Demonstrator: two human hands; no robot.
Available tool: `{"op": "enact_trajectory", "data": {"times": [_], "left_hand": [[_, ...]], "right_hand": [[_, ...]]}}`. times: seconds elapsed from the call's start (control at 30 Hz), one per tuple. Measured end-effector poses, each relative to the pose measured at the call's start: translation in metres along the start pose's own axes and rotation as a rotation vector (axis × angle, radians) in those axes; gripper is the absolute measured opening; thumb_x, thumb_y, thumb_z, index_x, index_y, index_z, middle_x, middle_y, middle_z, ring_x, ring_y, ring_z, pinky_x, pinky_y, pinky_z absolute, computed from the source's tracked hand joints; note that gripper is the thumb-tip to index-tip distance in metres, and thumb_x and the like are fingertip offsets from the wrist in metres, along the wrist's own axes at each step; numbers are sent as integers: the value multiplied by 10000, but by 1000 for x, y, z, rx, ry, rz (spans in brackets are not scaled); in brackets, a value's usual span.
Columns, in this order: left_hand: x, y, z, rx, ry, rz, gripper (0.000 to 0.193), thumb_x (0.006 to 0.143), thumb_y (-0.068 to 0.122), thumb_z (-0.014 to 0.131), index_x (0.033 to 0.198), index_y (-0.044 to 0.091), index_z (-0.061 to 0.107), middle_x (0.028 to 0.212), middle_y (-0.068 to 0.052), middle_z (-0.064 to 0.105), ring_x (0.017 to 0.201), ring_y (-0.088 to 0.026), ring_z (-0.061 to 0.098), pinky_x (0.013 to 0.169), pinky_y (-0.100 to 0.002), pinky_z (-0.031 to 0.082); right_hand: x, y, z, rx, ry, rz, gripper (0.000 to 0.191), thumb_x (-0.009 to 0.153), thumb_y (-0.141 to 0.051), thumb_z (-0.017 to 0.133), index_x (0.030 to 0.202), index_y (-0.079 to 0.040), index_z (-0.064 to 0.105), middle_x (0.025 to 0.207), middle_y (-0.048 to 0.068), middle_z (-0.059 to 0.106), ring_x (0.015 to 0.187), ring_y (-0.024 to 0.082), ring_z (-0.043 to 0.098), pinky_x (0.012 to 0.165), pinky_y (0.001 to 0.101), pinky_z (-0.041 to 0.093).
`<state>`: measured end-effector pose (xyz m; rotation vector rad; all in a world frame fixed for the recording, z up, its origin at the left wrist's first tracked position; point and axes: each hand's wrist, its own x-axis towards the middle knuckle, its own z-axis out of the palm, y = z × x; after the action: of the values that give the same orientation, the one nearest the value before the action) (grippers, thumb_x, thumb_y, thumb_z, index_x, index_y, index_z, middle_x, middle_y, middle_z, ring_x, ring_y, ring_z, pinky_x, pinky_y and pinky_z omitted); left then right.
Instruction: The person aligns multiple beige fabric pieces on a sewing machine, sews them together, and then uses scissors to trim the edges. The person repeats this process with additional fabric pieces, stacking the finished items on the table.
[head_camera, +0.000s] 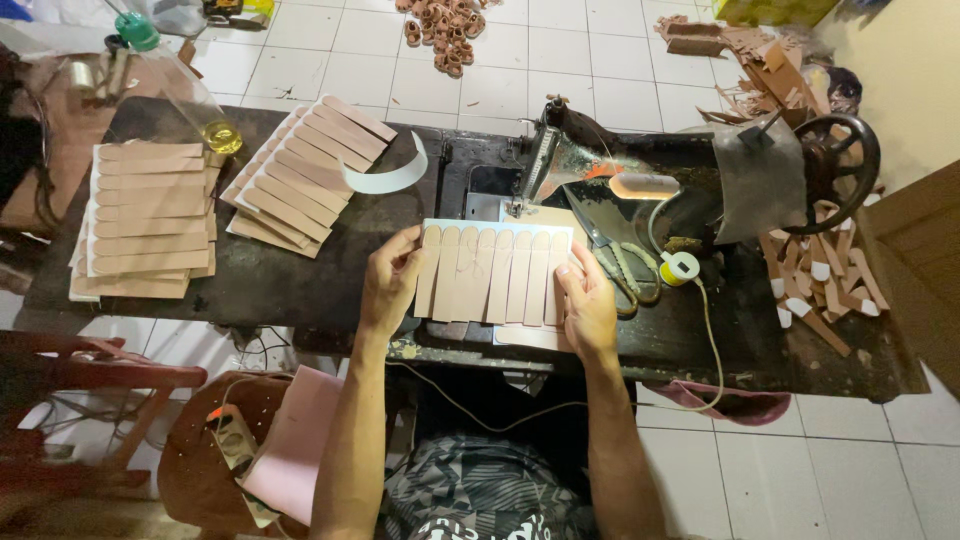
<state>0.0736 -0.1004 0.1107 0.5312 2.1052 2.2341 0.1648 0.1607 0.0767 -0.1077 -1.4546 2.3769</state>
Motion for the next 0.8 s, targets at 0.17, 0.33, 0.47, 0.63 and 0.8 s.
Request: {"op": "enact_trajectory", "data": {"times": [0.17,0.33,0.47,0.63,0.8], "left_hand": [[-3,5,1,9,-2,-35,357,964,127,625,1284,-27,666,1073,-64,752,931,-113,685,832,-261,559],[-3,4,1,-82,-45,3,384,968,90,613,1335,-25,616,1148,-74,719,983,-114,689,858,-258,569],[-2,3,1,-62,-42,-19,383,967,88,612,1333,-25,613,1152,-77,718,983,-115,691,849,-256,569],[-2,4,0,-46,-47,6,367,977,95,610,1325,-24,618,1157,-80,725,1005,-118,698,870,-255,571],[-3,4,1,-52,-36,-14,359,973,101,630,1309,-25,625,1142,-64,721,986,-111,687,853,-250,558]], "right_hand": [[0,-3,3,-7,5,5,524,1015,24,496,1511,129,363,1379,228,605,1268,219,601,1112,333,460],[0,-3,2,-12,-5,-1,526,1018,24,497,1516,130,365,1379,238,604,1265,223,599,1110,338,455],[0,-1,1,-5,1,5,528,1011,24,495,1511,130,363,1383,216,607,1270,211,602,1110,324,459],[-1,-1,0,-30,-7,-3,550,1013,43,501,1535,129,351,1365,235,611,1239,218,600,1075,310,462],[-1,0,-1,-37,-14,2,585,967,87,485,1531,118,330,1374,231,608,1255,217,609,1078,297,464]]}}
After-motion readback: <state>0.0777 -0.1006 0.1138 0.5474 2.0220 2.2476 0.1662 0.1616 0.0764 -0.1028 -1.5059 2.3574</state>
